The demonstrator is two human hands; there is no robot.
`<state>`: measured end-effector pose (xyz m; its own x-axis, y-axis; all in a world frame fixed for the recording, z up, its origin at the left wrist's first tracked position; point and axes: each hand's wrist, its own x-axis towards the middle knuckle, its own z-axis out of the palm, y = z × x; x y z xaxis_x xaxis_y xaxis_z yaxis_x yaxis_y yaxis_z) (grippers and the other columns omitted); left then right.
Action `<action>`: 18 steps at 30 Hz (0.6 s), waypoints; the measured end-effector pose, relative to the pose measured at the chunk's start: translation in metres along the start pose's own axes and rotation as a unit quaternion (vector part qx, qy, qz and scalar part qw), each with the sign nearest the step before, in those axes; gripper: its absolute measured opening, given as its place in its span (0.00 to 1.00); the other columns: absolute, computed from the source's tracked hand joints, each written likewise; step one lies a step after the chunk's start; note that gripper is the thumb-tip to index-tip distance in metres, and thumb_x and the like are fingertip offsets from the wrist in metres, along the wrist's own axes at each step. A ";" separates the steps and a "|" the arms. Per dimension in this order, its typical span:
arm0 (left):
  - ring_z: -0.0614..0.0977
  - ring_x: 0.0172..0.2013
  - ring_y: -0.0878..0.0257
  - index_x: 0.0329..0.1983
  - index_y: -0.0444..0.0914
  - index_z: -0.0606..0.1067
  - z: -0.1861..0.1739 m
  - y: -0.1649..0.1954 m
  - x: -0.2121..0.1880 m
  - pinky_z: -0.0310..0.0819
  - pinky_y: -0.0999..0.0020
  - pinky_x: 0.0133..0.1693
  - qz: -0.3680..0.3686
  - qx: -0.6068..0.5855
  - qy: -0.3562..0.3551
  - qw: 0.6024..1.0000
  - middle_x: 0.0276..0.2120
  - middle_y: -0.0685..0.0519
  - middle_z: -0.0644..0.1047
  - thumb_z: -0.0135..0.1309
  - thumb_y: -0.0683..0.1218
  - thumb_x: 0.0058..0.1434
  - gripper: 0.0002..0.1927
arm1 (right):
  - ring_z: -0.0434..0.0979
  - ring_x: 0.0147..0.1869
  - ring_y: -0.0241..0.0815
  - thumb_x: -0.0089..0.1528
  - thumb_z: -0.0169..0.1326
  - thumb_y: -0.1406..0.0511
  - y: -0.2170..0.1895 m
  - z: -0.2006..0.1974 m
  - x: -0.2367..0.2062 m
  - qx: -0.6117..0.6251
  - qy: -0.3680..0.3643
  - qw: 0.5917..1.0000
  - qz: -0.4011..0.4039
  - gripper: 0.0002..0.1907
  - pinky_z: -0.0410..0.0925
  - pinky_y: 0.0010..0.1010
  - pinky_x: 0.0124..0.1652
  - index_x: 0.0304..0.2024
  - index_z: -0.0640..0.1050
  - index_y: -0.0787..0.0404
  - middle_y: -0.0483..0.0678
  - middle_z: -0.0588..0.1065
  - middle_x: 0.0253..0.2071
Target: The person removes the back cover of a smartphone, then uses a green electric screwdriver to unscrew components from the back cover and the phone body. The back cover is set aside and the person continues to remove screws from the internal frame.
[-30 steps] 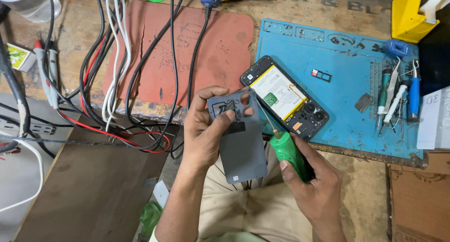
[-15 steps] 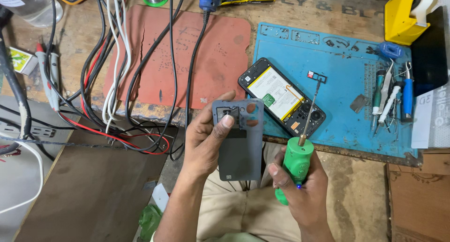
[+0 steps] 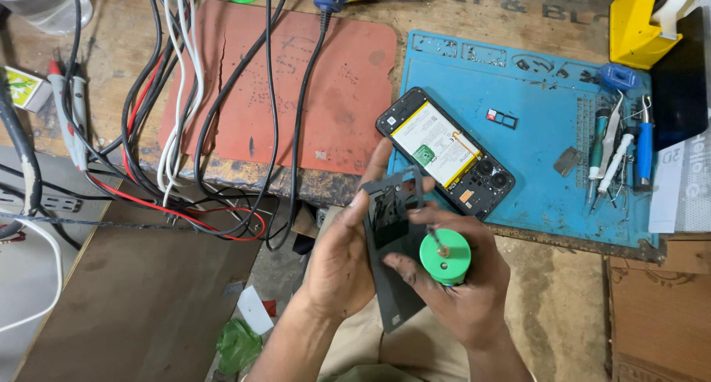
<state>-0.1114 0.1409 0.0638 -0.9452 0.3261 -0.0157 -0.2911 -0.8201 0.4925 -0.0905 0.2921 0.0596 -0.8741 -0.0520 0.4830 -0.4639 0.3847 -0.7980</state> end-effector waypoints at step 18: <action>0.71 0.53 0.63 0.82 0.39 0.53 0.012 -0.018 -0.017 0.69 0.68 0.55 -0.034 0.071 -0.004 0.997 0.53 0.51 0.69 0.40 0.65 0.73 0.41 | 0.82 0.44 0.39 0.64 0.62 0.74 -0.006 -0.012 -0.010 0.135 0.049 0.989 0.021 0.15 0.78 0.29 0.42 0.49 0.70 0.66 0.54 0.76 0.42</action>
<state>-0.0882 0.1555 0.0656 -0.9228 0.3824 -0.0464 -0.3296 -0.7215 0.6090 -0.0777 0.3016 0.0638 -0.8818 0.0538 0.4686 -0.4599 0.1229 -0.8795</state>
